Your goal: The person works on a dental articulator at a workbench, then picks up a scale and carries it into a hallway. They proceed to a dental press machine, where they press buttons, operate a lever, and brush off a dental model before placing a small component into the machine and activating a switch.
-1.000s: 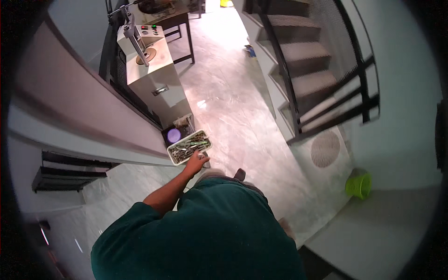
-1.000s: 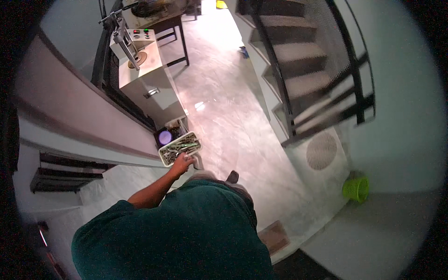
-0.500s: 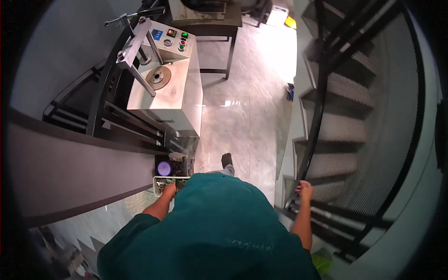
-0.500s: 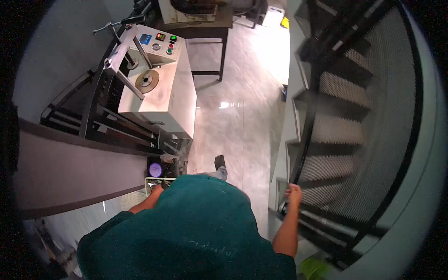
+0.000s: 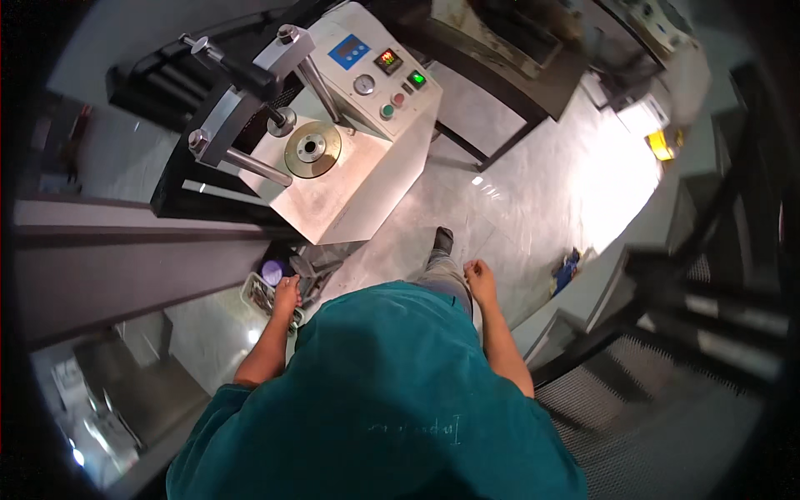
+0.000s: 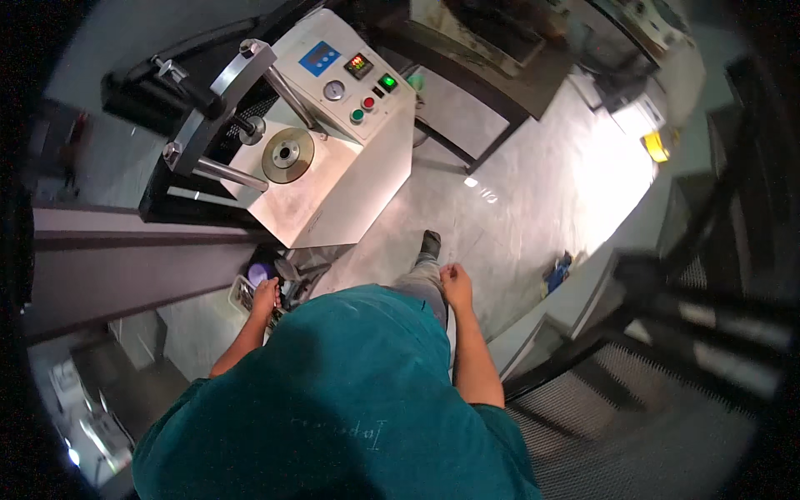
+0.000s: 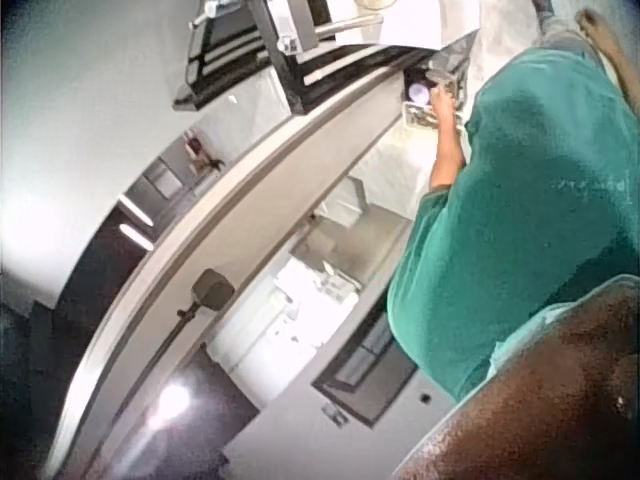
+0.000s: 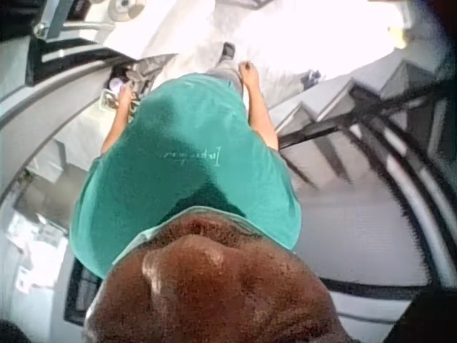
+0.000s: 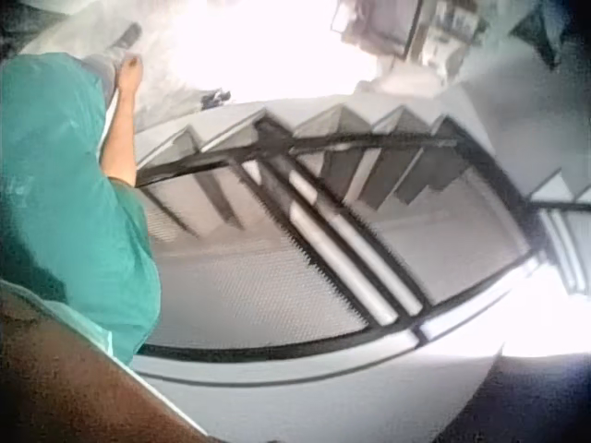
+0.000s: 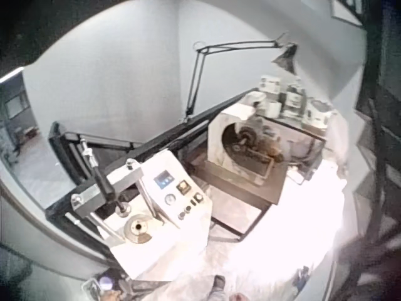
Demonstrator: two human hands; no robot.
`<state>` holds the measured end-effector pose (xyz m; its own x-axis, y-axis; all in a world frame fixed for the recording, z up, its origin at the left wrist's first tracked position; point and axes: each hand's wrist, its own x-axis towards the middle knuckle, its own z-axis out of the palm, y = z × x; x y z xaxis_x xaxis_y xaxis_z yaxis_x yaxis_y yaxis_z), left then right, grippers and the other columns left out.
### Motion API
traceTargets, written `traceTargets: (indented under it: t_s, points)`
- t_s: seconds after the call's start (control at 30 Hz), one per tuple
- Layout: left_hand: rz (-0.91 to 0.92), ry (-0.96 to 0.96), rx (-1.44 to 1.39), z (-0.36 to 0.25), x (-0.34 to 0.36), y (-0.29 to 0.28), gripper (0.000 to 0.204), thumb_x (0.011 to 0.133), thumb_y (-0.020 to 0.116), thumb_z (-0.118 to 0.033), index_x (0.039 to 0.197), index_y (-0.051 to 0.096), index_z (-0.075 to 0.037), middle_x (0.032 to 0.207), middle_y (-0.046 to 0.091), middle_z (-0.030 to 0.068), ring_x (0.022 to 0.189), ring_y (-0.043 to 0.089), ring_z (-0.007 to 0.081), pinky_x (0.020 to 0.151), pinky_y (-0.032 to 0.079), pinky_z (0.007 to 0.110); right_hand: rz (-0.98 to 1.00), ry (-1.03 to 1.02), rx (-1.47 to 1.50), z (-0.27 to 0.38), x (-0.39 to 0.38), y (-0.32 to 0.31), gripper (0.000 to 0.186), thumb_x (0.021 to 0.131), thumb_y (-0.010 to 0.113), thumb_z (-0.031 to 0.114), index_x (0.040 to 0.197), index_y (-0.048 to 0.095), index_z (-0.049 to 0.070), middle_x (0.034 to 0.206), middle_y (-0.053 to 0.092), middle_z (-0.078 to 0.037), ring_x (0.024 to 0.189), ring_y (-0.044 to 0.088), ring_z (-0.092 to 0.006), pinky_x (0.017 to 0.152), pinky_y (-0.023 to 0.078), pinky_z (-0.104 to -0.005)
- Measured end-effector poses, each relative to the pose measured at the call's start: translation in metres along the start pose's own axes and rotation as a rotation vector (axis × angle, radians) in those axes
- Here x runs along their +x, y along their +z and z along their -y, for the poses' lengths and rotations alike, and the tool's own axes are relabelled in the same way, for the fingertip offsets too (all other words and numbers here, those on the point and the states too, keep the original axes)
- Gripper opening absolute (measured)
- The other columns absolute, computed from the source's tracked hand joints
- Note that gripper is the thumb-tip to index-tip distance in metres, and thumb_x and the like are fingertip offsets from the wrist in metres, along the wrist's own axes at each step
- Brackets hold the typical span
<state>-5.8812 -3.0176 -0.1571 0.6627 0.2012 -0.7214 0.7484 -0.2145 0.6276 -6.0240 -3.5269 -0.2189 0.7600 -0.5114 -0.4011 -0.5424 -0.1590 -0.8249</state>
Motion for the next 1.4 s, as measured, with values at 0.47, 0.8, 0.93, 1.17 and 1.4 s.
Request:
traceTargets:
  t_s: [0.47, 0.8, 0.93, 1.17, 1.4]
  points:
    - [-0.273, -0.201, 0.1, 0.143, -0.144, 0.13, 0.05, 0.092, 0.064, -0.043, 0.105, 0.069, 0.005, 0.087, 0.071, 0.0163, 0.081, 0.066, 0.0275, 0.076, 0.052, 0.04, 0.245, -1.386, -0.526, 0.363, 0.174, 0.056, 0.022, 0.072, 0.079, 0.016, 0.091, 0.068, 0.015, 0.094, 0.059, -0.001, 0.097, 0.055, -0.0255, 0.084, 0.041, -0.043]
    - [-0.327, -0.29, -0.408, 0.118, -0.143, 0.117, 0.027, 0.095, 0.065, -0.031, 0.09, 0.058, -0.005, 0.06, 0.049, -0.0001, 0.041, 0.04, 0.0106, 0.037, 0.029, 0.03, 0.217, -1.593, -0.837, 0.395, 0.193, 0.131, 0.013, 0.085, 0.065, 0.021, 0.092, 0.074, 0.015, 0.108, 0.055, -0.002, 0.107, 0.052, -0.0242, 0.093, 0.041, -0.0432]
    - [-0.368, -0.387, -0.513, 0.121, -0.14, 0.1, 0.026, 0.095, 0.065, -0.03, 0.09, 0.058, -0.006, 0.062, 0.049, -0.0007, 0.046, 0.043, 0.0107, 0.04, 0.034, 0.029, 0.189, -1.657, -0.895, 0.405, 0.189, 0.142, 0.013, 0.084, 0.065, 0.02, 0.092, 0.074, 0.015, 0.108, 0.055, -0.003, 0.107, 0.052, -0.0244, 0.094, 0.041, -0.0431]
    - [-0.433, -0.31, -0.561, 0.123, -0.136, 0.09, 0.026, 0.095, 0.068, -0.029, 0.089, 0.058, -0.006, 0.064, 0.05, -0.0001, 0.048, 0.043, 0.011, 0.043, 0.036, 0.03, 0.55, -1.64, -0.653, 0.414, 0.109, 0.142, 0.015, 0.077, 0.073, 0.018, 0.092, 0.073, 0.017, 0.106, 0.058, -0.004, 0.107, 0.054, -0.028, 0.09, 0.04, -0.0479]
    - [-0.451, -0.357, -0.61, 0.122, -0.141, 0.098, 0.026, 0.094, 0.068, -0.029, 0.09, 0.058, -0.006, 0.063, 0.049, -0.0008, 0.048, 0.044, 0.0105, 0.042, 0.036, 0.03, 1.113, -1.74, -0.382, 0.4, 0.002, 0.191, 0.012, 0.077, 0.073, 0.018, 0.085, 0.071, 0.009, 0.095, 0.058, -0.004, 0.096, 0.055, -0.0255, 0.087, 0.039, -0.042]
